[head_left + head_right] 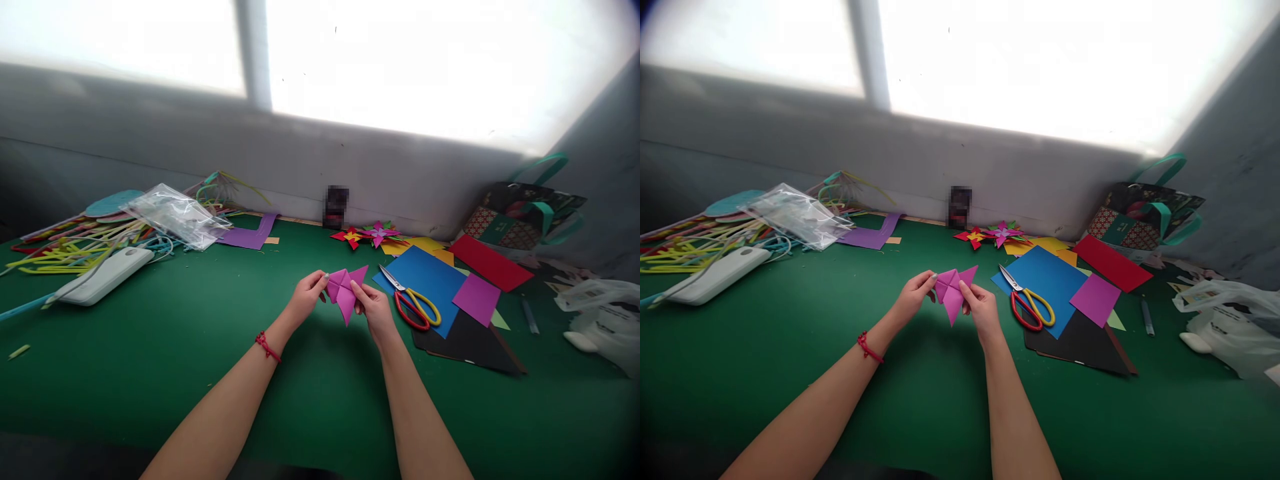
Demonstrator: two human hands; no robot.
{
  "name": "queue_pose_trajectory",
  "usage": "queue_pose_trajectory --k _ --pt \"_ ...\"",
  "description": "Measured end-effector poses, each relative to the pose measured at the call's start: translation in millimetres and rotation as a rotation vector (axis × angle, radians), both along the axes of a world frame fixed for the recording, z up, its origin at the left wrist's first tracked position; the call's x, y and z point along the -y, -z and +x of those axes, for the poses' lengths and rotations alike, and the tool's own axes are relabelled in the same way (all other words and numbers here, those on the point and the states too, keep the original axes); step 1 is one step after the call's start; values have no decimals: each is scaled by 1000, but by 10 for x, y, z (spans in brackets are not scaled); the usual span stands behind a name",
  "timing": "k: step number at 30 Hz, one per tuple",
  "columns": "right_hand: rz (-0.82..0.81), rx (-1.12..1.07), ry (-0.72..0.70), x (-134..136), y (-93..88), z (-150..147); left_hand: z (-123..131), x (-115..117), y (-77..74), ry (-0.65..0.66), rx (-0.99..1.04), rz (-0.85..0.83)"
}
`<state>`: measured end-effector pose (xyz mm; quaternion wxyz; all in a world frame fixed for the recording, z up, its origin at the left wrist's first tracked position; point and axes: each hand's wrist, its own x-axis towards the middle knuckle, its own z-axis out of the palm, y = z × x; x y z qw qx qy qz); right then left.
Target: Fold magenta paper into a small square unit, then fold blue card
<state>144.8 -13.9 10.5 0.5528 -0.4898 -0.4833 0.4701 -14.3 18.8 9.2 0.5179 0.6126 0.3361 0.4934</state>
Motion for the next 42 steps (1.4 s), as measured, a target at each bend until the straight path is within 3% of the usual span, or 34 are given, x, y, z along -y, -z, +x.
queue_pose_trajectory --k 6,13,21,24,29,32,36,42 --pt "16 30 -19 19 -4 23 -48 -2 -44 22 -23 67" --pt "0 -53 2 -12 31 -54 -5 16 -24 -128 -23 69" --pt "316 177 33 38 2 -103 1 -54 37 -63 181 -225" --pt "347 228 19 65 -19 -136 -10 -58 42 -44 277 -268" --pt "297 83 116 35 -19 -122 -21 -45 49 -37 291 -244" --pt "161 -31 177 -19 18 -65 -19 -41 49 -56 278 -241" --pt "-23 -139 54 -57 75 -36 -6 -39 56 -36 256 -240" --pt "-55 -188 49 -45 86 -73 4 -18 35 -21 230 -241"
